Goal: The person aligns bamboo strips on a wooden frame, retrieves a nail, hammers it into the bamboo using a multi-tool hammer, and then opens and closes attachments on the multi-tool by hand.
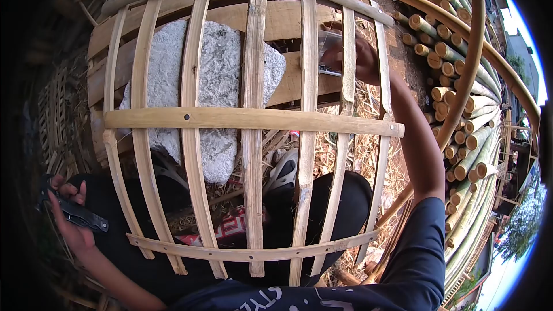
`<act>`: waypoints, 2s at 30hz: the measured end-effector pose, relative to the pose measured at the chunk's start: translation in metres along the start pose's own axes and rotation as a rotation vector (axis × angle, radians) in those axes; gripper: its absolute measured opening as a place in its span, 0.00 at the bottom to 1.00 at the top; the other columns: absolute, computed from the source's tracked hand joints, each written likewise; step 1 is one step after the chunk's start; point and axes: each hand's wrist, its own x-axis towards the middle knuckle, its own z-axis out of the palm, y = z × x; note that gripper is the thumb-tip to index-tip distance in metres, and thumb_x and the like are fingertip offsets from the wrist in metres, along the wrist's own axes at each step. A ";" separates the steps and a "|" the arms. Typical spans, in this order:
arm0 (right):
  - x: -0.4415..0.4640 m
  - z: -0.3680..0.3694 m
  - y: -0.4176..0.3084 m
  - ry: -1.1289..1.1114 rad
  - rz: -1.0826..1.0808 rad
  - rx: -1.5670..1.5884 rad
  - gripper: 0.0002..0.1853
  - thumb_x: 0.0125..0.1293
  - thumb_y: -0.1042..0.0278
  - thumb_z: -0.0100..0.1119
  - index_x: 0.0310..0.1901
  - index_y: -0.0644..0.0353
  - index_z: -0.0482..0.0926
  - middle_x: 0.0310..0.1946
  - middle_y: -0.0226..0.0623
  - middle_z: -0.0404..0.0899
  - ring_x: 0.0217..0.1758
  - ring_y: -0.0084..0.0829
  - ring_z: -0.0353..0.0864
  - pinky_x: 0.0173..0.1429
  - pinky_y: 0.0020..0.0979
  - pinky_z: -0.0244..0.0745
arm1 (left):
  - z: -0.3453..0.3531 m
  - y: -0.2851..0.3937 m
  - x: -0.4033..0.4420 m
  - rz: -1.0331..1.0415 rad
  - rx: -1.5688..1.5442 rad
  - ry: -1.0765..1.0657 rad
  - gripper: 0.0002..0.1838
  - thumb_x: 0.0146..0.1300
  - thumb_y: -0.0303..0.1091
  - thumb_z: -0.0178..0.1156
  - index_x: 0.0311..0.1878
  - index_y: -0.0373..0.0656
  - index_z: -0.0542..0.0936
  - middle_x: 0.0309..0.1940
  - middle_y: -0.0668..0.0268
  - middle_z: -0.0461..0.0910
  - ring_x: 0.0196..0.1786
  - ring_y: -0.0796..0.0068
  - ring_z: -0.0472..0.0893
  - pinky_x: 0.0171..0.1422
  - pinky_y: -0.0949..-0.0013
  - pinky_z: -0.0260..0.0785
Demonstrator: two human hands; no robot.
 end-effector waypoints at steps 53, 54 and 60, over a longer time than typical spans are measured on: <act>0.005 -0.010 -0.024 -0.135 0.285 0.182 0.12 0.65 0.61 0.70 0.41 0.61 0.82 0.55 0.43 0.71 0.59 0.39 0.74 0.67 0.39 0.69 | 0.007 0.004 -0.004 0.009 0.003 -0.016 0.24 0.79 0.47 0.47 0.66 0.37 0.65 0.38 0.65 0.78 0.35 0.80 0.76 0.71 0.58 0.68; 0.004 -0.009 -0.030 -0.107 0.294 0.193 0.13 0.65 0.62 0.70 0.43 0.61 0.81 0.52 0.41 0.73 0.55 0.37 0.76 0.64 0.38 0.71 | 0.010 0.005 -0.005 0.019 0.016 -0.019 0.24 0.79 0.47 0.47 0.66 0.36 0.65 0.38 0.64 0.78 0.35 0.79 0.76 0.70 0.57 0.69; -0.001 -0.013 -0.032 -0.101 0.417 0.008 0.16 0.64 0.66 0.69 0.49 0.63 0.79 0.52 0.40 0.78 0.51 0.34 0.81 0.60 0.37 0.75 | 0.023 0.008 -0.010 0.031 0.042 -0.002 0.24 0.80 0.47 0.46 0.64 0.36 0.67 0.36 0.64 0.77 0.33 0.79 0.77 0.69 0.56 0.70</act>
